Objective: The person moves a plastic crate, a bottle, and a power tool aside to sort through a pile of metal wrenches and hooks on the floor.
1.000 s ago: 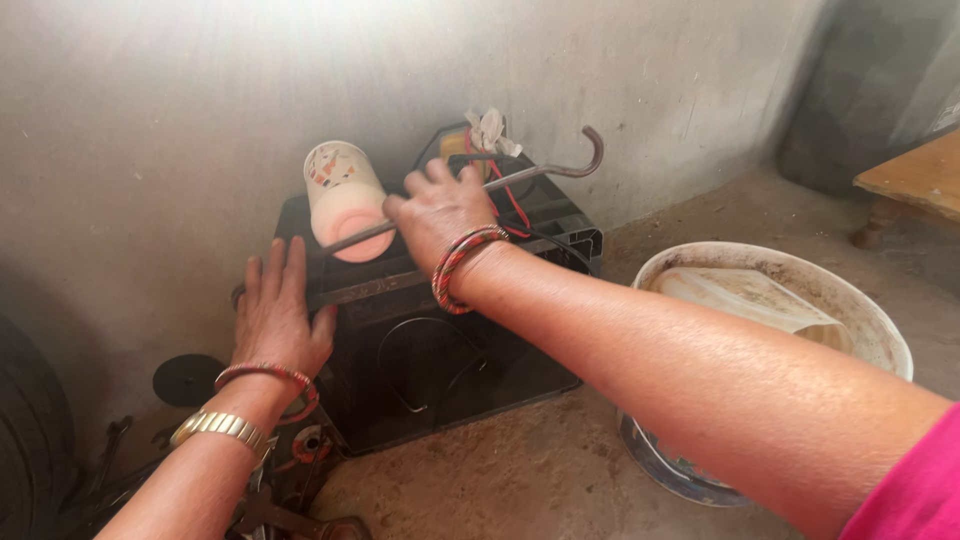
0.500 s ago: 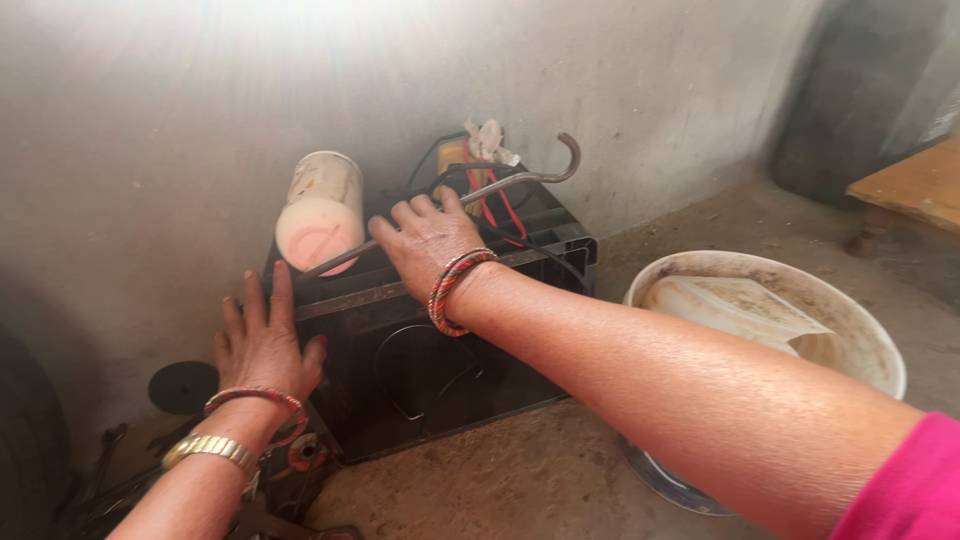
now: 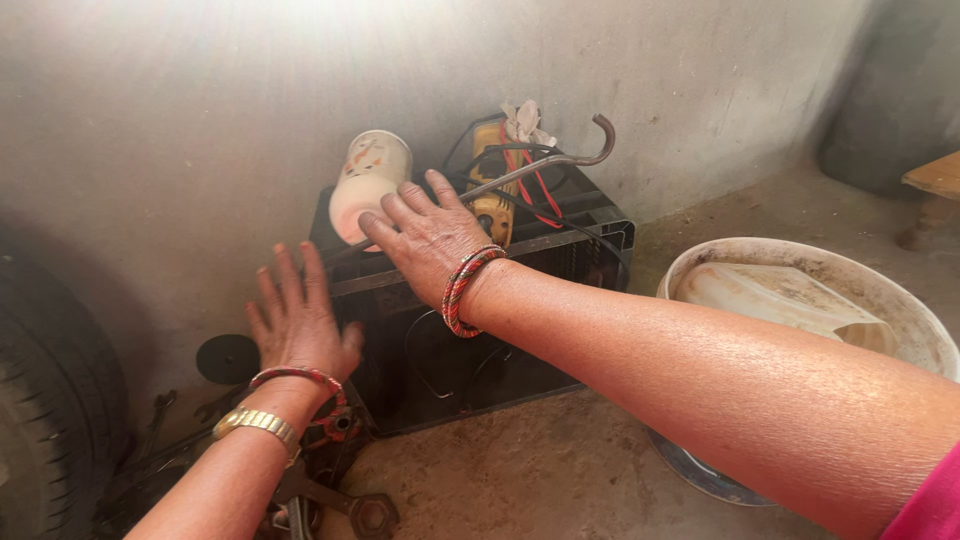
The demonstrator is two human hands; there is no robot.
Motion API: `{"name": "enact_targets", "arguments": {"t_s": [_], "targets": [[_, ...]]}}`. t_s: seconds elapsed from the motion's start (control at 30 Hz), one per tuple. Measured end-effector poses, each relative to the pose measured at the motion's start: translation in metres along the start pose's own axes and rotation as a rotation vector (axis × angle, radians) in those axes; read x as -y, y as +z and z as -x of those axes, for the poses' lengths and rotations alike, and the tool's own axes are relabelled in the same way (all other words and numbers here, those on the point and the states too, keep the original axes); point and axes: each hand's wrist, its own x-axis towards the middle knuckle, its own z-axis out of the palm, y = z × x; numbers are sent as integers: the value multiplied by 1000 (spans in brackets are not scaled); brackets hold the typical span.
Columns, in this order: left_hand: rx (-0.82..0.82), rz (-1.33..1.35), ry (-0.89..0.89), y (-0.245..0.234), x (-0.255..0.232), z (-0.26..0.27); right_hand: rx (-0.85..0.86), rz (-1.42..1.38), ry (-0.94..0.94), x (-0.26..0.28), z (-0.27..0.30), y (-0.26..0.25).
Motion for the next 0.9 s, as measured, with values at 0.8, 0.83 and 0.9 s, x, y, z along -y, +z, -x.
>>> {"name": "enact_targets", "arguments": {"t_s": [0.8,0.83,0.9], "targets": [[218,-434,253,-65,89,64,226,-23,-246,98,-11,-13],[217,-433,255,-66,99,67,227,-24,-263,104,-11,-12],[276,-456,244,-67,118,79,241,-36,-302,119,-10,-11]]}}
